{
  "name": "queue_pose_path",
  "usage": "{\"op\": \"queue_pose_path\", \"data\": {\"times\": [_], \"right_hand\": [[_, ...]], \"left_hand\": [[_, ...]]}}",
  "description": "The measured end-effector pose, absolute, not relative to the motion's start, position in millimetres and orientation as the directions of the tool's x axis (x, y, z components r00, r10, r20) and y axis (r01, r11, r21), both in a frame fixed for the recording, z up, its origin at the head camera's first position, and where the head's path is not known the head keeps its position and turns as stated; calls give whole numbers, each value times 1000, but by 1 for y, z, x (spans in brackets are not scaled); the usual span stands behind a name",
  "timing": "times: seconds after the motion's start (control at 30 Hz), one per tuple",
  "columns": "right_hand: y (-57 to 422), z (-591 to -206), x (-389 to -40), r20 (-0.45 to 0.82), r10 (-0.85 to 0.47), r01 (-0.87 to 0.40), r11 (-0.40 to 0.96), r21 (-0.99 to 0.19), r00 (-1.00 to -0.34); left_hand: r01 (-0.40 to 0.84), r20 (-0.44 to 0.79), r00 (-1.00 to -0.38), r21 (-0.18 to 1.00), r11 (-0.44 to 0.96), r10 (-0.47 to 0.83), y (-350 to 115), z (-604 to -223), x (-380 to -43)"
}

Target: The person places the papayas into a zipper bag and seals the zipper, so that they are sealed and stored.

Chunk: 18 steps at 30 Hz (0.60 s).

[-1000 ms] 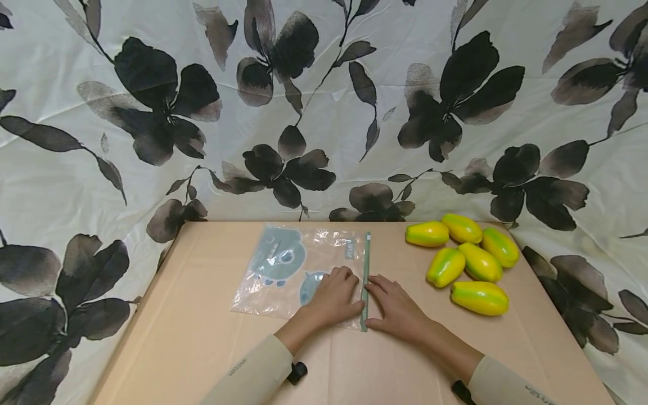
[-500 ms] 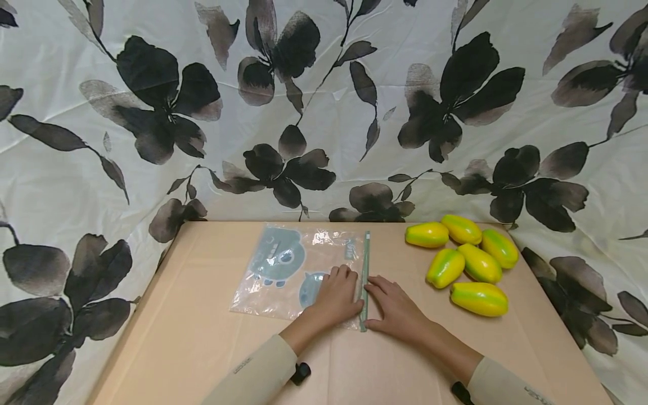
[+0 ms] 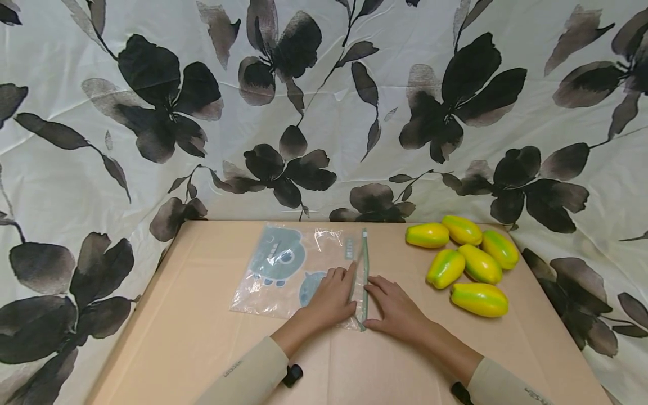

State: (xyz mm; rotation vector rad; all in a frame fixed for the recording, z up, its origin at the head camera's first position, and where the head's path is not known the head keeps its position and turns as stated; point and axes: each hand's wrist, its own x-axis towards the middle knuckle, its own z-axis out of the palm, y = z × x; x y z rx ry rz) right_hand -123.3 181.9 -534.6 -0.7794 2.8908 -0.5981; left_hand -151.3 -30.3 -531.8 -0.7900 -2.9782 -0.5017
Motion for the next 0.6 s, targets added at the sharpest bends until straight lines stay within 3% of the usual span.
{"op": "queue_pose_path", "data": {"times": [0.33, 0.6], "right_hand": [[182, -536, -125, 28, -499, -472, 799, -373, -866], [182, -535, -124, 16, -501, -468, 796, -383, -865]], "left_hand": [[487, 83, -871, 273, 830, 484, -28, -532, -149], [454, 49, -890, 181, 873, 453, -20, -532, -144]]}}
